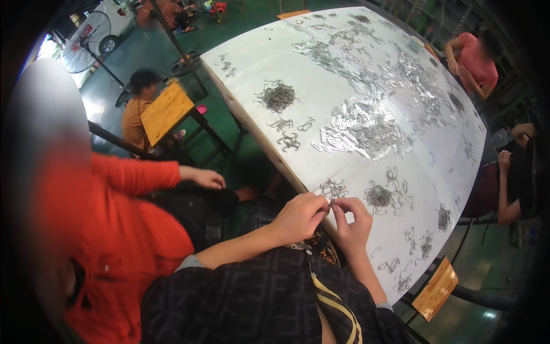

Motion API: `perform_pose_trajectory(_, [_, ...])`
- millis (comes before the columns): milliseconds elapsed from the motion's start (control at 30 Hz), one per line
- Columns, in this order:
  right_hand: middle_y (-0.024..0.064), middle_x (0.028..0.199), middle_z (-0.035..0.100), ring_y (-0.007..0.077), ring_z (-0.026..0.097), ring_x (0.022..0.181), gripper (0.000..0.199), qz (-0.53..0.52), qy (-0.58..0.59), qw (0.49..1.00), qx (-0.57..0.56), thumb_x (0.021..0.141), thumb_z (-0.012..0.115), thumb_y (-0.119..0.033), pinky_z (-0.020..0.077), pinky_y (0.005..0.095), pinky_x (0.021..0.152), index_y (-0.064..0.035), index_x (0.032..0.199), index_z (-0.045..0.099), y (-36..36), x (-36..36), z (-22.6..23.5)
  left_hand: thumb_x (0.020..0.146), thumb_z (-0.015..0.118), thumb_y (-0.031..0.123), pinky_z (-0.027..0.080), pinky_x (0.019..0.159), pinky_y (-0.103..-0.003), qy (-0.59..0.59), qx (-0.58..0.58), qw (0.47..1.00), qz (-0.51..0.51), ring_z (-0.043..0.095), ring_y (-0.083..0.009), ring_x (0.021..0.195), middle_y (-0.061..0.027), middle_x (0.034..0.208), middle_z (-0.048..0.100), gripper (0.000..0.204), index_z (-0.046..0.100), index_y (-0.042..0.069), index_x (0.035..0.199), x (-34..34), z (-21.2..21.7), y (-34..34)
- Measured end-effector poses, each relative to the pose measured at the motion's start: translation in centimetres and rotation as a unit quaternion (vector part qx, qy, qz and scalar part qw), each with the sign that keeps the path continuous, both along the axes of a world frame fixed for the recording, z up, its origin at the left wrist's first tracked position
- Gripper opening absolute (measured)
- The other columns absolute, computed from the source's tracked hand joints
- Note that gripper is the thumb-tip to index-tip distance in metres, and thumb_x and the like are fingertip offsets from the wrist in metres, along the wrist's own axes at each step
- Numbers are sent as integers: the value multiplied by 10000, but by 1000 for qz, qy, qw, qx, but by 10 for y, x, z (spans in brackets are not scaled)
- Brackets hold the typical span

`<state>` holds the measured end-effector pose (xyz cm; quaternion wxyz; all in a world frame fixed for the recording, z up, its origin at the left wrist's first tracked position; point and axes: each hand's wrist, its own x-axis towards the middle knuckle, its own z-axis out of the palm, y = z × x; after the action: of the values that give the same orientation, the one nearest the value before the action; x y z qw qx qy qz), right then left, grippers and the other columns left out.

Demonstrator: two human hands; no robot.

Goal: The person sits at a large table in a workshop and assembles small metal components by hand. They pick up individual metal pieces and fasteners from piles on the table, joining them together. Other workers are visible in the background performing similar tasks.

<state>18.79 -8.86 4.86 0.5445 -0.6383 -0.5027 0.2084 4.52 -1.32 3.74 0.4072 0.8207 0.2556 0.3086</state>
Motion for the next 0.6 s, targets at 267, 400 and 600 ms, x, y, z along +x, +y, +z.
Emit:
perform_pose_trajectory(267, [97, 808, 641, 166, 606, 719, 78, 7, -13, 1000, 7, 797, 646, 74, 479, 269, 678, 27, 858, 631, -6, -5, -6, 808, 666, 48, 462, 707, -410, 39, 14, 999, -14, 595, -336, 789, -126, 826, 603, 110, 591, 42, 888, -9, -2, -1])
perform_pose_trajectory(400, [111, 802, 637, 208, 622, 712, 91, 23, -41, 999, 26, 787, 654, 72, 490, 294, 664, 15, 855, 634, -5, -10, -8, 811, 675, 53, 460, 705, -408, 46, 15, 999, -18, 596, -330, 793, -124, 825, 606, 102, 606, 48, 885, -20, -2, 1])
perform_pose_trajectory(600, [116, 788, 624, 233, 617, 702, 96, 39, -54, 997, 46, 780, 651, 78, 486, 307, 660, 12, 847, 632, -4, -19, -8, 817, 656, 87, 455, 714, -434, 22, -1, 1000, -17, 591, -345, 796, -130, 791, 590, 102, 592, 57, 891, -30, -7, -1])
